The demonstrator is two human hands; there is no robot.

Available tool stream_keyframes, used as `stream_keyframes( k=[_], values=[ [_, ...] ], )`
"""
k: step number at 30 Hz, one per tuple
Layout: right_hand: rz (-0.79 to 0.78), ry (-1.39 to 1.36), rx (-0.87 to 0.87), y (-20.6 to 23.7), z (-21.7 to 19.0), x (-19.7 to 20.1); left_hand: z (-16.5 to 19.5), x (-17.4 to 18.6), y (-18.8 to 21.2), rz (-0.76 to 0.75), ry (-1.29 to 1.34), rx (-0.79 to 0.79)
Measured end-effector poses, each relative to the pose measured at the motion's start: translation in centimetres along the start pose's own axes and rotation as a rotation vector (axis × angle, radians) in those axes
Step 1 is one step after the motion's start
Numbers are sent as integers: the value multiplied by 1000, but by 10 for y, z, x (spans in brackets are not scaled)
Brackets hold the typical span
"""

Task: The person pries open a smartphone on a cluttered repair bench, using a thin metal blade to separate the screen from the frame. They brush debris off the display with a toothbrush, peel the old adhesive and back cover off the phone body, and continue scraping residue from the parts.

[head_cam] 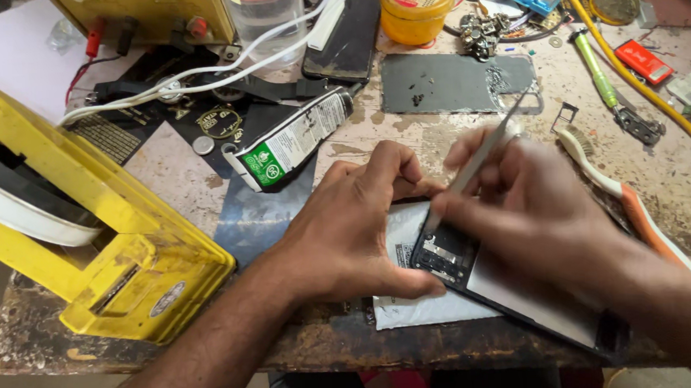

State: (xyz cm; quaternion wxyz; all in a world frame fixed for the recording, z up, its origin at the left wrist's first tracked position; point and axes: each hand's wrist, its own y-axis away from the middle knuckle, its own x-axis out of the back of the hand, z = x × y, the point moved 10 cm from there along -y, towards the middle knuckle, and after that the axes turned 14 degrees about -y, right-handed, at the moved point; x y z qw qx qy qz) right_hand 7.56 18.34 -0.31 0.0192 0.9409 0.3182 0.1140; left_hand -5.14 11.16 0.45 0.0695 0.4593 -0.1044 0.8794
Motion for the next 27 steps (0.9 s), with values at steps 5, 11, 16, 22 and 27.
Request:
stream_keyframes(
  k=[5, 11, 16, 22, 27],
  values=[
    [-49, 8, 38, 3, -2, -6, 5, 2, 1, 30, 10, -57],
    [-12, 71, 38, 5, -1, -5, 0, -2, 1, -17, 3, 1],
    [7, 106, 78, 10, -18, -9, 0, -2, 0, -5, 0, -3],
    [36, 95, 48, 8, -32, -16, 1, 1, 1, 26, -5, -43],
    [73, 198, -25, 11, -30, -15, -2, -4, 1, -15, 2, 8]
  ],
)
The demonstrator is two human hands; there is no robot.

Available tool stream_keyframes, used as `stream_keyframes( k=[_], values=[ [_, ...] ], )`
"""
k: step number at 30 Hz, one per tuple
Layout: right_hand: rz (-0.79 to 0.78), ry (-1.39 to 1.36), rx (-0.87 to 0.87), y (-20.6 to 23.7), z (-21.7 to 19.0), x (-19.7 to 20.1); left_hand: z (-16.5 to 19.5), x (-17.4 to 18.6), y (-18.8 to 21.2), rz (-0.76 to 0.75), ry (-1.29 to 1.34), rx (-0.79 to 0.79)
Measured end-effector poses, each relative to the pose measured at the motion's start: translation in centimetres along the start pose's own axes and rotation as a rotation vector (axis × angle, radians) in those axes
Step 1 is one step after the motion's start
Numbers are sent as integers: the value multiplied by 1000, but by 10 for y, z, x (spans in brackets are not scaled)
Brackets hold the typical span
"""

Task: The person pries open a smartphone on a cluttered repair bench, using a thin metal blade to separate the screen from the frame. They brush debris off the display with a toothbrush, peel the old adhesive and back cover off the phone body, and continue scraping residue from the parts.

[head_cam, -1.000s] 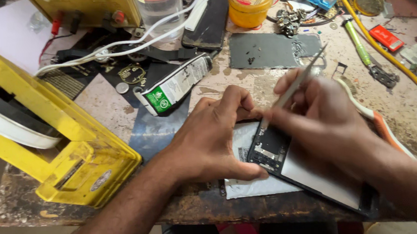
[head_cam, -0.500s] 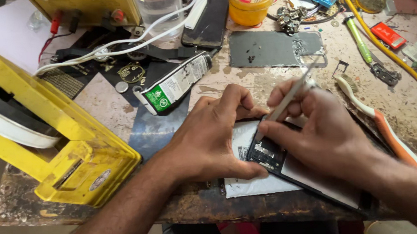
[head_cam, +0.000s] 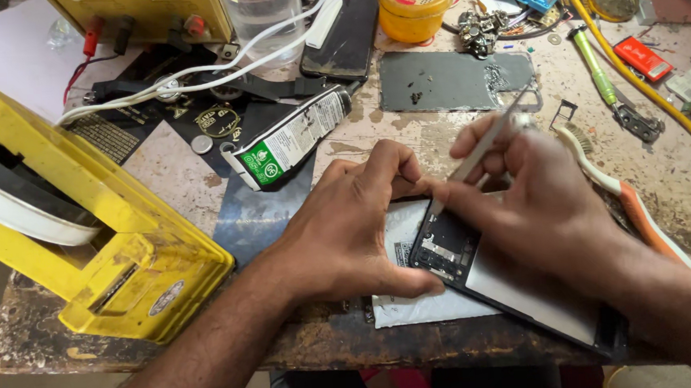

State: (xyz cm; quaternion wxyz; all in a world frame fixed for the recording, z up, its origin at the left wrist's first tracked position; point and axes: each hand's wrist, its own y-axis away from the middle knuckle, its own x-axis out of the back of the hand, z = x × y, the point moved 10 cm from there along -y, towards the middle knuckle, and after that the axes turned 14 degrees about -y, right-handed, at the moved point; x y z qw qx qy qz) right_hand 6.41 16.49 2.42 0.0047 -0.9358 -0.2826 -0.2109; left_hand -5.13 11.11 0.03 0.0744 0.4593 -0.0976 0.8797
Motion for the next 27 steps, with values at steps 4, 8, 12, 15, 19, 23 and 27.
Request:
stream_keyframes(
  k=[4, 8, 12, 15, 19, 23, 27],
  values=[
    [-9, -39, 34, 1, 2, 0, -1, -1, 0, -16, -13, 10],
    [-32, -93, 90, 2, 8, -1, 5, 4, 0, 30, -2, -55],
    [8, -83, -33, 0, 31, 6, 5, 2, 0, 13, -1, -48],
    [10, 35, -112, 0, 40, 6, 1, 0, 0, -18, -8, -1],
    [-8, -16, -109, -3, 35, 3, 1, 0, 0, -17, -28, 12],
    [-42, 136, -102, -5, 29, 1, 6, 4, 0, 24, -18, -49],
    [-26, -6, -62, -6, 27, 3, 1, 2, 0, -6, -20, -8]
  ],
)
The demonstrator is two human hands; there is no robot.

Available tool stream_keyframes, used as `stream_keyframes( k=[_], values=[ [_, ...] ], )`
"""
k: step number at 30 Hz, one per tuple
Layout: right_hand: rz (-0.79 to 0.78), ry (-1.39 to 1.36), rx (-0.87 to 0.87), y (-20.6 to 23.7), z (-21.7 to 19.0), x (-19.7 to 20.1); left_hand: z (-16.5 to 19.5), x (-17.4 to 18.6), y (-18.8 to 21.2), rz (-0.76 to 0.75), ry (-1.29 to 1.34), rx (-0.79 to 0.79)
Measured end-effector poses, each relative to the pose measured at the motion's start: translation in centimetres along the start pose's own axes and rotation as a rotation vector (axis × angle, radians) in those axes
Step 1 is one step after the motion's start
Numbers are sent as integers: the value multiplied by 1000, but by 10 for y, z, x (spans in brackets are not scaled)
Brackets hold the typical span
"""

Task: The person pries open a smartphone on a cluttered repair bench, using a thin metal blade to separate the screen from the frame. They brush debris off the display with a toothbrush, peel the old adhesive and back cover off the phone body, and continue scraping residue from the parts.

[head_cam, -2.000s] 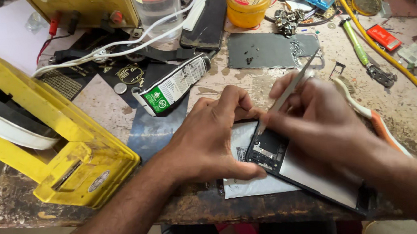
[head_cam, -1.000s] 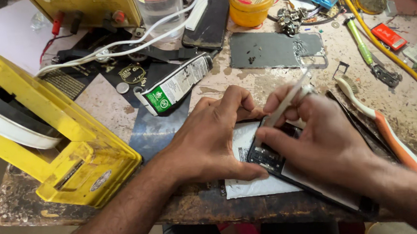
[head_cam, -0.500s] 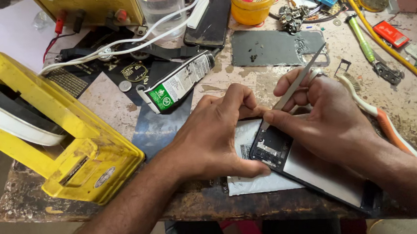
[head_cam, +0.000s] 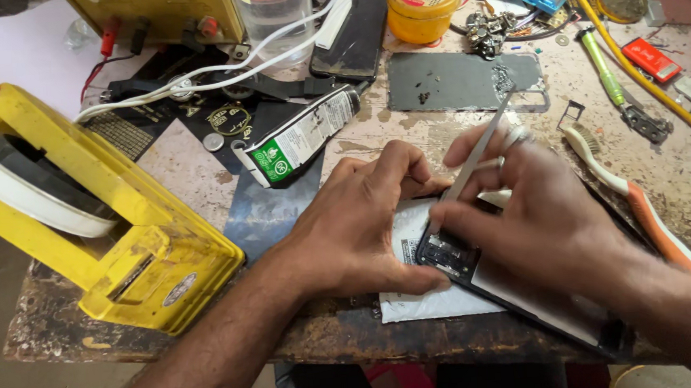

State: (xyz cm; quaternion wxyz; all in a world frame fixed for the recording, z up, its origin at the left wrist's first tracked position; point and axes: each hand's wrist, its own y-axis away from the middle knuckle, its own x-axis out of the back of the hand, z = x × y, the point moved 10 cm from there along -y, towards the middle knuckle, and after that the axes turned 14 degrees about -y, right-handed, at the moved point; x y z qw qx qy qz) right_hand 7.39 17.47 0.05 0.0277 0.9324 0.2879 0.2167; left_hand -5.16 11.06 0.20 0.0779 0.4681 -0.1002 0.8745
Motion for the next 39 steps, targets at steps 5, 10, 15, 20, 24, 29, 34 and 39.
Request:
stream_keyframes(
  k=[5, 10, 15, 20, 24, 29, 34, 39],
  values=[
    [7, -210, -36, -2, 10, 3, 6, 3, -1, 22, 6, -49],
    [-154, -131, 267, 3, -12, -9, -2, -4, 0, -33, 13, 19],
    [-111, -361, 231, 0, -3, 9, 2, -4, -4, -44, 57, -19],
    [47, -614, 202, -7, 8, 34, 22, 23, 11, 125, 33, -260],
    [103, -677, 334, -8, -2, 53, 18, 23, 24, 132, 2, -205],
    [120, -645, 343, -5, -2, 58, 32, 32, 30, 208, -118, -280],
    [87, -600, 354, -6, -5, 53, 35, 32, 28, 192, -138, -255],
    [-17, -508, 321, -10, -3, 34, 38, 29, 32, 233, -242, -243]
  ],
)
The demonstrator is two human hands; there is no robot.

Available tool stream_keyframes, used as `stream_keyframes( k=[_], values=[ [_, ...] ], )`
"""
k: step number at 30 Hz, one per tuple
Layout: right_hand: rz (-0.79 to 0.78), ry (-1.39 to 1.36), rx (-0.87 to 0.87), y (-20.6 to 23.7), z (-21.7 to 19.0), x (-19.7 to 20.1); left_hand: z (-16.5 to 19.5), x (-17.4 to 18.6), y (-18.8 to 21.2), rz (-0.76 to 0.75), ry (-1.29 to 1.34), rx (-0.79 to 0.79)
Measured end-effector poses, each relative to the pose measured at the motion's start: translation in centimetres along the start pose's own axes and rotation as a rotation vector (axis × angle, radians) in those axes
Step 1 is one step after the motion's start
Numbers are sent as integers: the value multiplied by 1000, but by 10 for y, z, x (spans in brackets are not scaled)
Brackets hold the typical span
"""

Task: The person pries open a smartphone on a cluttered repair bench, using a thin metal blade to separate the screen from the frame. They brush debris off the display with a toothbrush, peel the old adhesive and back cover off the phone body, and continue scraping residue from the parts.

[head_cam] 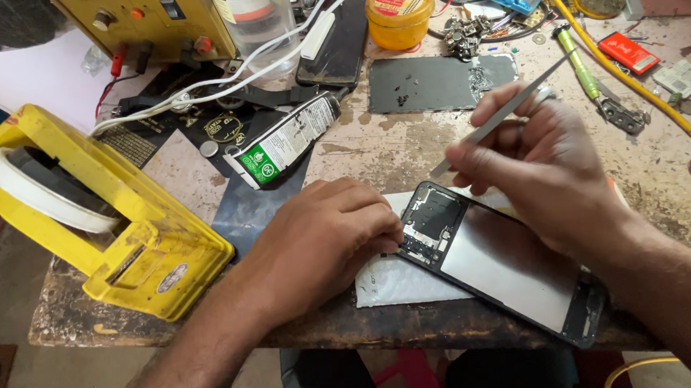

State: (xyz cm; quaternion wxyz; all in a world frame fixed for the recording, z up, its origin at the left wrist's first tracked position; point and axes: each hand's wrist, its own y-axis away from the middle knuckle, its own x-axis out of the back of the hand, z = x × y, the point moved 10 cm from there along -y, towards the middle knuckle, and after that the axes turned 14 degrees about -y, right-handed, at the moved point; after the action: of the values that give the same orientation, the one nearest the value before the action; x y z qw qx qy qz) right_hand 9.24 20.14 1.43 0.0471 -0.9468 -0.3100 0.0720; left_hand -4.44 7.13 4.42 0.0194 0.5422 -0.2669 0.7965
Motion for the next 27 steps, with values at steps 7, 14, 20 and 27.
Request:
stream_keyframes(
  k=[7, 14, 20, 27],
  values=[
    [19, 191, 11, 2, 7, -7, -22, 3, 0, 41, -126, 370],
    [92, 306, -148, -7, 11, -8, -2, -7, -1, 72, 221, 274],
    [173, 378, -220, -2, 6, -16, -16, -30, 8, 22, 264, 427],
    [110, 299, -188, 3, 2, -34, -20, -35, 9, -6, 242, 438]
  ],
)
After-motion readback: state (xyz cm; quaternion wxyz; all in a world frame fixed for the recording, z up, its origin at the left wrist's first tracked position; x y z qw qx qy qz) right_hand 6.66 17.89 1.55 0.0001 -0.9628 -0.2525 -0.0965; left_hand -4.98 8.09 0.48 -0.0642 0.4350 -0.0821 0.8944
